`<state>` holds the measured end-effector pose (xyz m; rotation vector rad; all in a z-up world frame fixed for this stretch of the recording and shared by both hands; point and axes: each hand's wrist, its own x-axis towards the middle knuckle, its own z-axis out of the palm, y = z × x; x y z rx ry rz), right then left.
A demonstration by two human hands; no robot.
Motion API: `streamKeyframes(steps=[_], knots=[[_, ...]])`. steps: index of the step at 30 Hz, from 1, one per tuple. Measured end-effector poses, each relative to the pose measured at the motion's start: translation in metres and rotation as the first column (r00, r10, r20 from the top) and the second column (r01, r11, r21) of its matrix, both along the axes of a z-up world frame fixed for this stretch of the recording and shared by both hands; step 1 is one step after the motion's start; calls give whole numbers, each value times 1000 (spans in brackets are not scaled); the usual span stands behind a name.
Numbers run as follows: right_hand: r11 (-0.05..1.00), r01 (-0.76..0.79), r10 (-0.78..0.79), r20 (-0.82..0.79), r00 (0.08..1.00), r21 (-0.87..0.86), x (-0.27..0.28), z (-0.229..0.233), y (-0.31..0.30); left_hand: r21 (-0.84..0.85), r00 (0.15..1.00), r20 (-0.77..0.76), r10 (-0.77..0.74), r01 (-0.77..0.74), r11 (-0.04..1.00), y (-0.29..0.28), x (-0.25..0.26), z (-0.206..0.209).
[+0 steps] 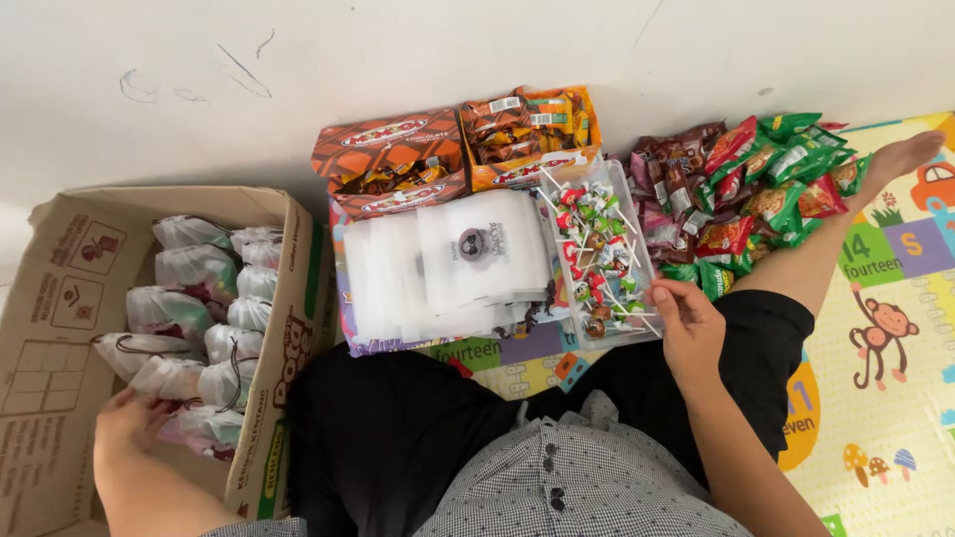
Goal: Packing various small snack packets into plastic bags and placing them in a box
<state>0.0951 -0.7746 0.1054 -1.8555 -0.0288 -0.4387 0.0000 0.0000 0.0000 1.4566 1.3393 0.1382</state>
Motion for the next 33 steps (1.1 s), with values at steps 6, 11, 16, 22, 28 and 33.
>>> streamKeyframes(steps=[6,11,16,22,28,33], knots=[[996,71,-66,79,995,-59,6,-1,-25,170,661,-670,-338,580,796,-53,21,112],[977,182,-172,91,981,-113,24,-12,-72,726,860,-387,-332,507,465,-128,38,173],[957,258,-258,17,966,-131,52,-29,-112,950,814,-43,-579,214,229,-273,91,202],[938,251,-255,14,967,-240,100,-99,-175,915,456,44,-889,340,219,-418,136,143],[787,444,-540,-130,832,-429,156,-145,-268,592,194,-365,-911,803,-67,-481,136,110],[758,274,-542,-337,770,-592,196,-173,-314,558,210,-329,-921,830,-10,-485,132,115]])
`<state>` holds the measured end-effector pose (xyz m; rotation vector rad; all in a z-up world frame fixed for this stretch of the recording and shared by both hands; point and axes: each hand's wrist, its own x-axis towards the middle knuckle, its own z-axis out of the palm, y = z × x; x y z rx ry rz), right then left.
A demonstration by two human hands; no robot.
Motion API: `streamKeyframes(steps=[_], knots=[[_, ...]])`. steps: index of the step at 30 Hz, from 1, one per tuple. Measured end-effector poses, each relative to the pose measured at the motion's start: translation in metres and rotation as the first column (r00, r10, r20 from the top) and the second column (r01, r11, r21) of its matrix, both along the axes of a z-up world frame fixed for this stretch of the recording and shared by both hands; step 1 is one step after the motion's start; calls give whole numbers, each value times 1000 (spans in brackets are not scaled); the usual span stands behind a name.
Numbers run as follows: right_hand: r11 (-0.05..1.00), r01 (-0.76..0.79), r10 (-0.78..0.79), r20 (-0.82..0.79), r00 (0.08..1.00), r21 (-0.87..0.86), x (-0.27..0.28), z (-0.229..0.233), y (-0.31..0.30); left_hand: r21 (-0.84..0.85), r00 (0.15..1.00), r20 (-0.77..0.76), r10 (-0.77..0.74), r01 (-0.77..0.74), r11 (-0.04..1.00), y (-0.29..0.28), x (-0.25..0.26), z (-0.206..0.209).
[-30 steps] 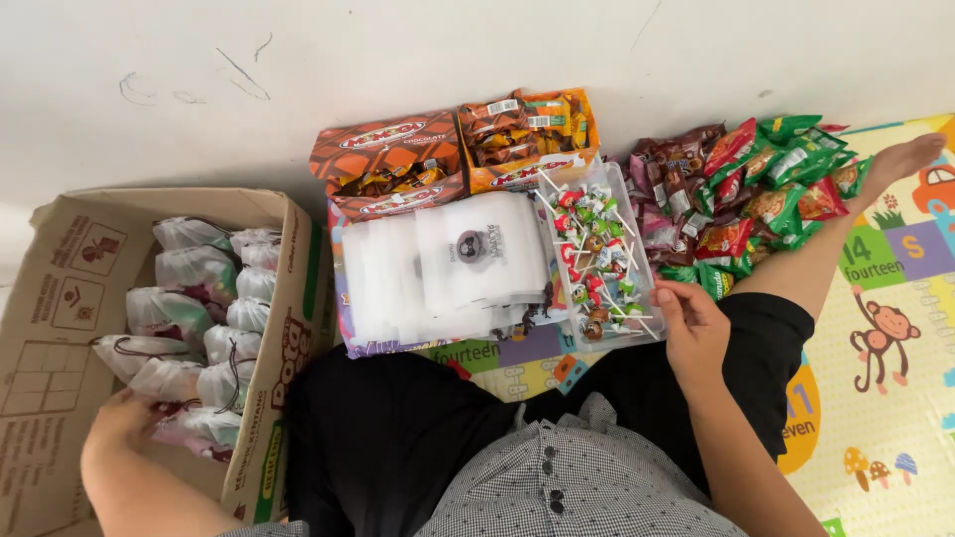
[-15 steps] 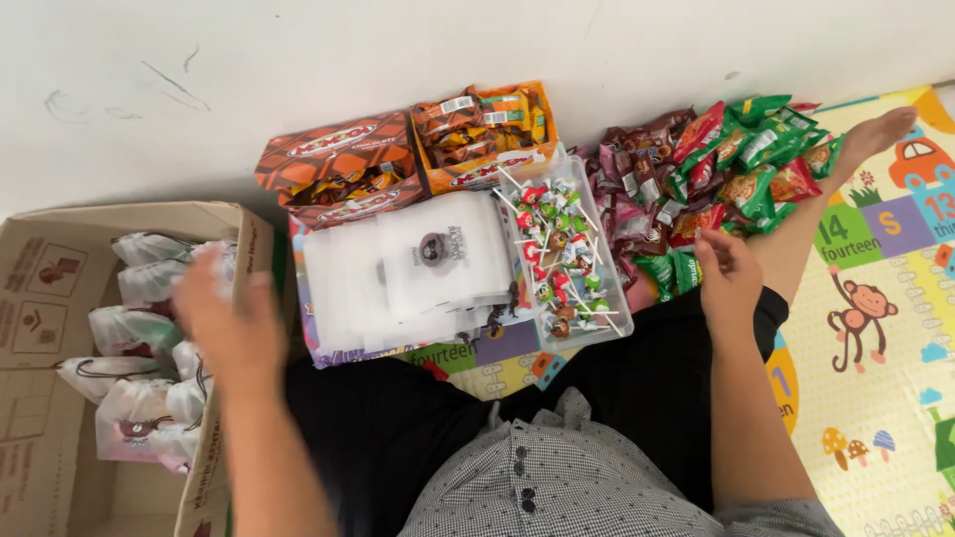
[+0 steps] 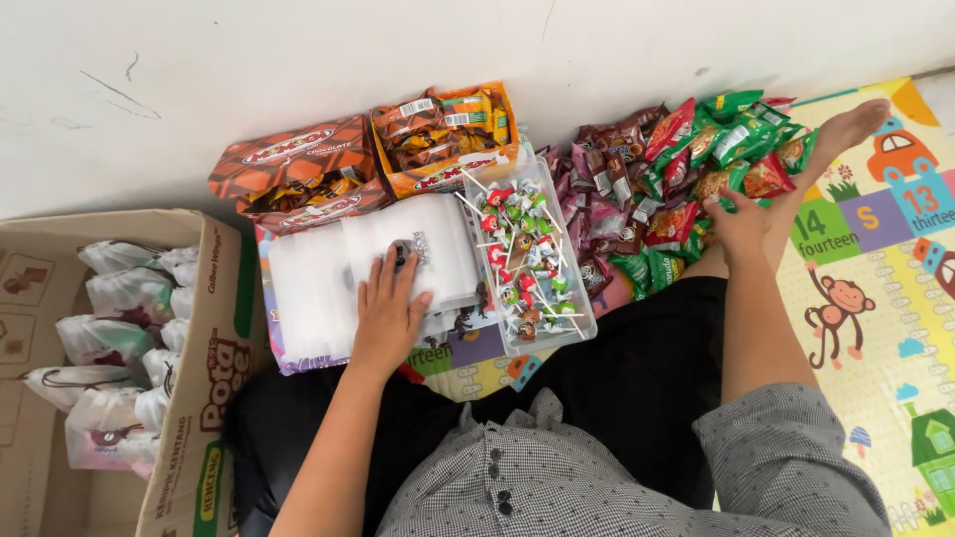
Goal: Packing various small snack packets into plastic bags and placing them in a box
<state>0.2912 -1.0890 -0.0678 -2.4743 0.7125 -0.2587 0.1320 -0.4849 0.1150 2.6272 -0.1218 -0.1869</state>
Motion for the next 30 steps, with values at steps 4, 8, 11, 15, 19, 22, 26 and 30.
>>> streamKeyframes(steps=[4,8,11,15,19,22,26,30], knots=[[995,21,-12,-96,995,97,51,-96,-50,13,1000,-1,5,-5,1000,7,2,-14],[998,8,-12,61,998,66,23,-58,-23,-15,999,37,18,-17,1000,10,-1,-20],[998,-52,41,304,952,28,-6,-12,12,-71,997,63,46,-41,997,13,-2,-22],[952,-261,116,607,786,157,-77,109,126,-248,977,167,133,-89,965,5,-9,-3],[625,-606,63,741,668,493,-145,155,226,-328,963,240,120,-36,944,-26,-17,40],[170,-680,-114,700,705,713,-188,160,288,-390,951,292,-101,215,895,-46,-24,45],[-93,-675,-81,670,738,732,-224,166,345,-794,976,140,-169,212,570,-64,-33,41],[134,-664,68,662,747,736,-230,184,363,-961,969,219,113,194,198,-64,-30,20]])
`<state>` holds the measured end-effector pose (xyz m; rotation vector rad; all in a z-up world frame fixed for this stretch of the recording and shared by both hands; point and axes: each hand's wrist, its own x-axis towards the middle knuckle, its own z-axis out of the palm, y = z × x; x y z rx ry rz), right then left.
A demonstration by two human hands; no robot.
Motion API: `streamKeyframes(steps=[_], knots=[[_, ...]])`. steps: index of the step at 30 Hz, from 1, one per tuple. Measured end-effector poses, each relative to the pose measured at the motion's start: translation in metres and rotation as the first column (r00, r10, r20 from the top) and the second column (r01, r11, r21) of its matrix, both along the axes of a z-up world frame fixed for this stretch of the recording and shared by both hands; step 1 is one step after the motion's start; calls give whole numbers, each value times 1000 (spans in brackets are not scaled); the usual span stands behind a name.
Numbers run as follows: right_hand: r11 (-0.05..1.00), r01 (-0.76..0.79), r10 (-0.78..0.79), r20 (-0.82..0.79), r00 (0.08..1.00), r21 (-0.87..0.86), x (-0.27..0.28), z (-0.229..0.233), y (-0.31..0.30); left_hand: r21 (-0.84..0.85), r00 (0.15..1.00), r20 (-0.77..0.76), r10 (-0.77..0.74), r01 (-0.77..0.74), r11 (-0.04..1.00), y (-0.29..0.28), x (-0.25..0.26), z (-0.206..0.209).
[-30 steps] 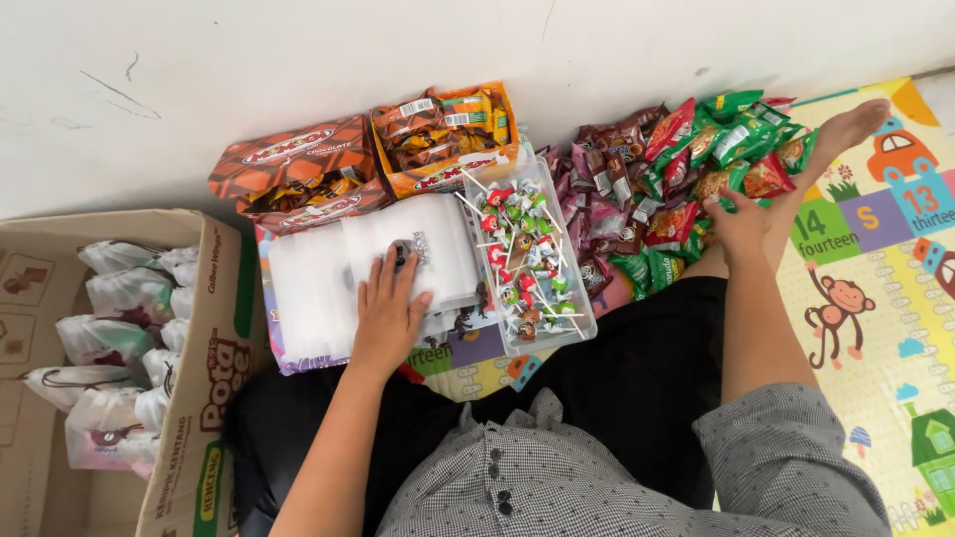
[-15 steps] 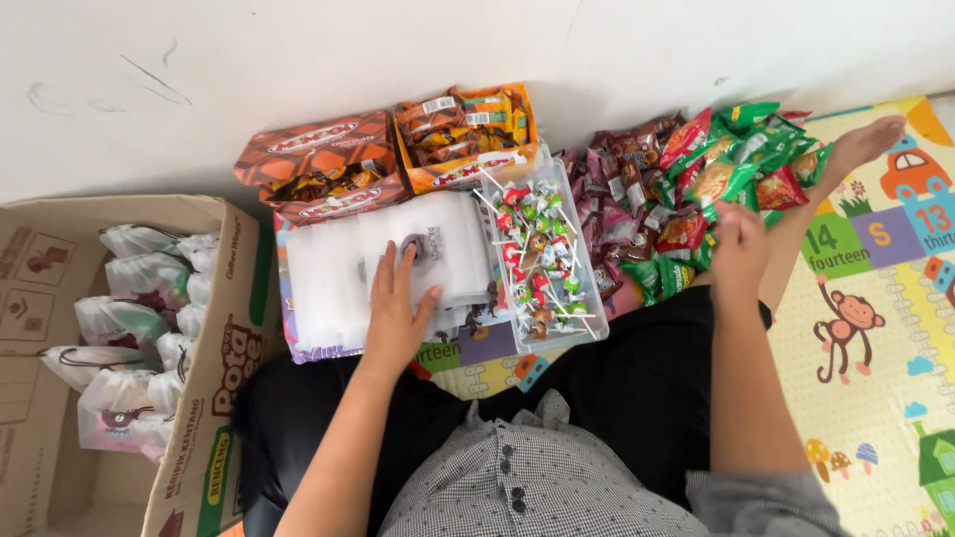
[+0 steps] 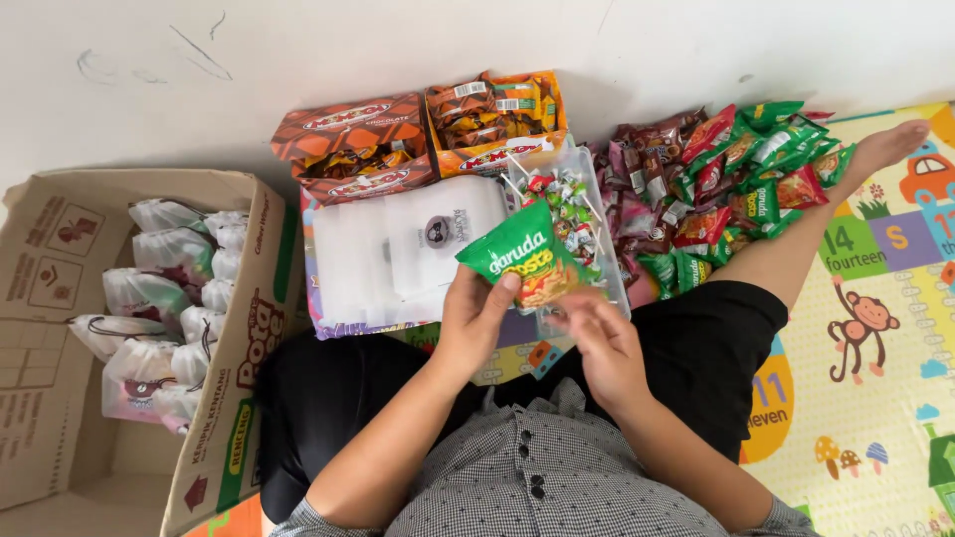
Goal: Packing various small snack packets into plastic bags and placing them in a box
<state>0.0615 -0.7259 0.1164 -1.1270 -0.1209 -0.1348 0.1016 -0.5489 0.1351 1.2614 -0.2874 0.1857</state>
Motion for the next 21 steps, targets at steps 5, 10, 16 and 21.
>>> streamKeyframes(steps=[5,10,16,21], knots=[[954,20,18,123,992,-299,9,17,-21,334,990,17,-140,127,934,7,-24,40],[897,74,-17,133,991,-435,4,-29,-32,462,987,24,-158,129,878,-13,-41,46],[947,-33,34,-3,999,-318,9,-17,-29,634,996,30,-84,46,772,-6,-39,26],[871,-104,105,-24,994,-479,25,18,-27,664,982,-58,-181,174,727,15,-23,50]])
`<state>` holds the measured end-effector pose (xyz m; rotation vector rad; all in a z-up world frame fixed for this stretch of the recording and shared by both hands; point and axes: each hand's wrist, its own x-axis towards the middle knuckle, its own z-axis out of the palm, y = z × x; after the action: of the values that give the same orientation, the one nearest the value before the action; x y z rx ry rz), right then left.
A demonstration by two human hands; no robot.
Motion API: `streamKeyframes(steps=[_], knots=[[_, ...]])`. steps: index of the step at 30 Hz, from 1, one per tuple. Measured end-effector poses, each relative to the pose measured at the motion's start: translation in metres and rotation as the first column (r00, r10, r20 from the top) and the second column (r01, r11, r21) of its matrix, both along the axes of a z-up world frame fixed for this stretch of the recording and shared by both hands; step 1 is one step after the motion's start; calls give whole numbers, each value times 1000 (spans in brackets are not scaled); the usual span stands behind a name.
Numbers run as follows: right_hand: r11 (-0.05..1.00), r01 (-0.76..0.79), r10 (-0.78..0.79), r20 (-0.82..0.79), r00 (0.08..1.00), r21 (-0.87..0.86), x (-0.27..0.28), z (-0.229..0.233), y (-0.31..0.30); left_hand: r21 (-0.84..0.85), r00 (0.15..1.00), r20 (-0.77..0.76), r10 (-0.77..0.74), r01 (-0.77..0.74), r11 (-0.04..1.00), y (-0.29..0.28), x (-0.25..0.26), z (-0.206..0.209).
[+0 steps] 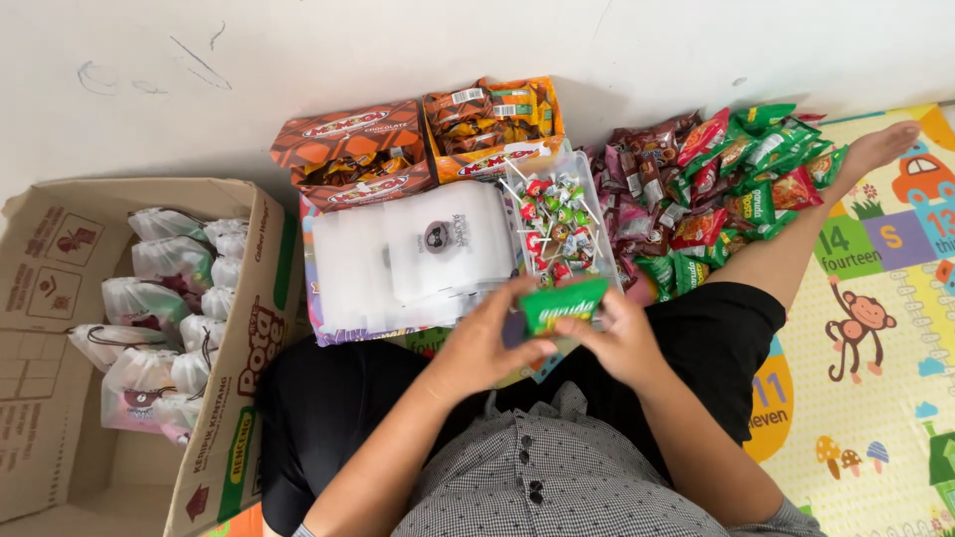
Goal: Packing various small snack packets into plastic bags and placing them in a box
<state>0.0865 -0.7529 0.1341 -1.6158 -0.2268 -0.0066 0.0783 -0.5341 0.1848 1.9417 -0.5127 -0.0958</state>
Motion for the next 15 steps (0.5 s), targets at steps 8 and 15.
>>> streamKeyframes(steps=[8,15], knots=[[942,286,-234,266,935,-174,121,19,-20,407,945,206,253,-318,856,36,77,-79],[825,343,-202,333,921,-449,197,-41,-18,506,898,321,301,-431,747,38,90,-133]])
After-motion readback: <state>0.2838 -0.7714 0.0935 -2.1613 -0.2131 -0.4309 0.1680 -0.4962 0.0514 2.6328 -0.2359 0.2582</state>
